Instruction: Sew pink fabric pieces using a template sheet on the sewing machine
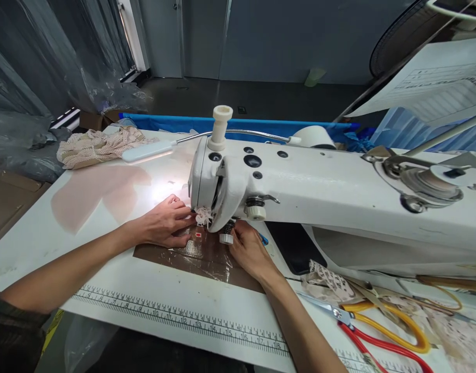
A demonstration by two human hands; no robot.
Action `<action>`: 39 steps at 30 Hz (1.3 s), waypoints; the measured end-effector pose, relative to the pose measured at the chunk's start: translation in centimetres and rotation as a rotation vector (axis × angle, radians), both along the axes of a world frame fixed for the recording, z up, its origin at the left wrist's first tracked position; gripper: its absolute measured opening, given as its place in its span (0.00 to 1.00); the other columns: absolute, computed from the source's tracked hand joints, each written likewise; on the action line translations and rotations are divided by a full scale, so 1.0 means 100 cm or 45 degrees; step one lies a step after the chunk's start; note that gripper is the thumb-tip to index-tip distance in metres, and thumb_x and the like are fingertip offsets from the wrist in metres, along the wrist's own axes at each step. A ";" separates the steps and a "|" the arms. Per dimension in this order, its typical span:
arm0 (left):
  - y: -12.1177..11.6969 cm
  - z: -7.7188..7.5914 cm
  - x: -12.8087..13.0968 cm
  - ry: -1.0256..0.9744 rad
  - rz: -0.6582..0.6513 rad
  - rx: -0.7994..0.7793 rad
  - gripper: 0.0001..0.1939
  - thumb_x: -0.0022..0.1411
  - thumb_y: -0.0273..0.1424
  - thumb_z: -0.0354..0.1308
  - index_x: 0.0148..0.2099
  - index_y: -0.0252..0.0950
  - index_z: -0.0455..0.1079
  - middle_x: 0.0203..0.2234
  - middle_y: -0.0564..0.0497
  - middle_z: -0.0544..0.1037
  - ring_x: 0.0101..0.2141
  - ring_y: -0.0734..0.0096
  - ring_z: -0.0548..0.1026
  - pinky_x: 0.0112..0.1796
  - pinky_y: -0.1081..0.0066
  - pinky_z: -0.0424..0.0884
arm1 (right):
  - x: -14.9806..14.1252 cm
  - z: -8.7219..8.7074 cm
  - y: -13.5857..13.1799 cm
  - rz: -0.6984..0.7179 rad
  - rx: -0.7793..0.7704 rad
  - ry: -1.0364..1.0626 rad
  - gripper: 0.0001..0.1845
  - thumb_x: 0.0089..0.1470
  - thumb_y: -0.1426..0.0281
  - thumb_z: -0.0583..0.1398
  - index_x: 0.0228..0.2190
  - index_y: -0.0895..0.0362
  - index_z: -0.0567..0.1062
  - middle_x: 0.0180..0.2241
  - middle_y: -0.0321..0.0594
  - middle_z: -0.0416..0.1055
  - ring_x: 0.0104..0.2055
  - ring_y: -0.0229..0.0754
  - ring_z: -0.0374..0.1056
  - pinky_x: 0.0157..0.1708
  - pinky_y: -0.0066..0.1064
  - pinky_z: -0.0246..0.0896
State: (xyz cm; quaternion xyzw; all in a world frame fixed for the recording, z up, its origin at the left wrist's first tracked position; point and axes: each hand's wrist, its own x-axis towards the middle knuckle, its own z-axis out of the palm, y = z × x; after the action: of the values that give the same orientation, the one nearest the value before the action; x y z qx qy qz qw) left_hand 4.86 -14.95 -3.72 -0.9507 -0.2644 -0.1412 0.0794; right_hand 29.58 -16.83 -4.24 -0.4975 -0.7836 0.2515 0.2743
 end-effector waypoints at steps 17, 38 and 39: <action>-0.004 -0.004 -0.004 -0.137 0.268 -0.216 0.15 0.67 0.38 0.48 0.48 0.35 0.67 0.51 0.43 0.71 0.46 0.59 0.70 0.44 0.59 0.64 | -0.005 -0.008 -0.010 -0.059 0.001 0.080 0.15 0.56 0.62 0.53 0.32 0.54 0.77 0.33 0.41 0.75 0.37 0.47 0.71 0.36 0.34 0.68; 0.047 0.026 -0.013 -0.013 0.409 -0.177 0.13 0.67 0.34 0.46 0.46 0.34 0.68 0.44 0.43 0.73 0.42 0.60 0.71 0.42 0.62 0.68 | 0.003 -0.036 -0.011 -0.179 0.180 0.006 0.14 0.57 0.64 0.55 0.25 0.55 0.76 0.28 0.45 0.76 0.36 0.51 0.73 0.36 0.37 0.70; 0.059 0.026 -0.014 -0.022 0.410 -0.181 0.13 0.67 0.34 0.45 0.45 0.33 0.68 0.42 0.43 0.73 0.41 0.62 0.71 0.42 0.63 0.68 | 0.003 -0.036 -0.011 -0.203 0.175 0.019 0.13 0.56 0.64 0.56 0.26 0.56 0.76 0.28 0.44 0.76 0.36 0.51 0.73 0.35 0.37 0.70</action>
State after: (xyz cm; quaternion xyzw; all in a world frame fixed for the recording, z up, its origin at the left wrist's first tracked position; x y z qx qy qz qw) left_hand 3.51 -9.09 -1.12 -0.8981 -0.4232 -0.1156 0.0314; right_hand 29.88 -17.90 -7.81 -0.5362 -0.7550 0.1783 0.3327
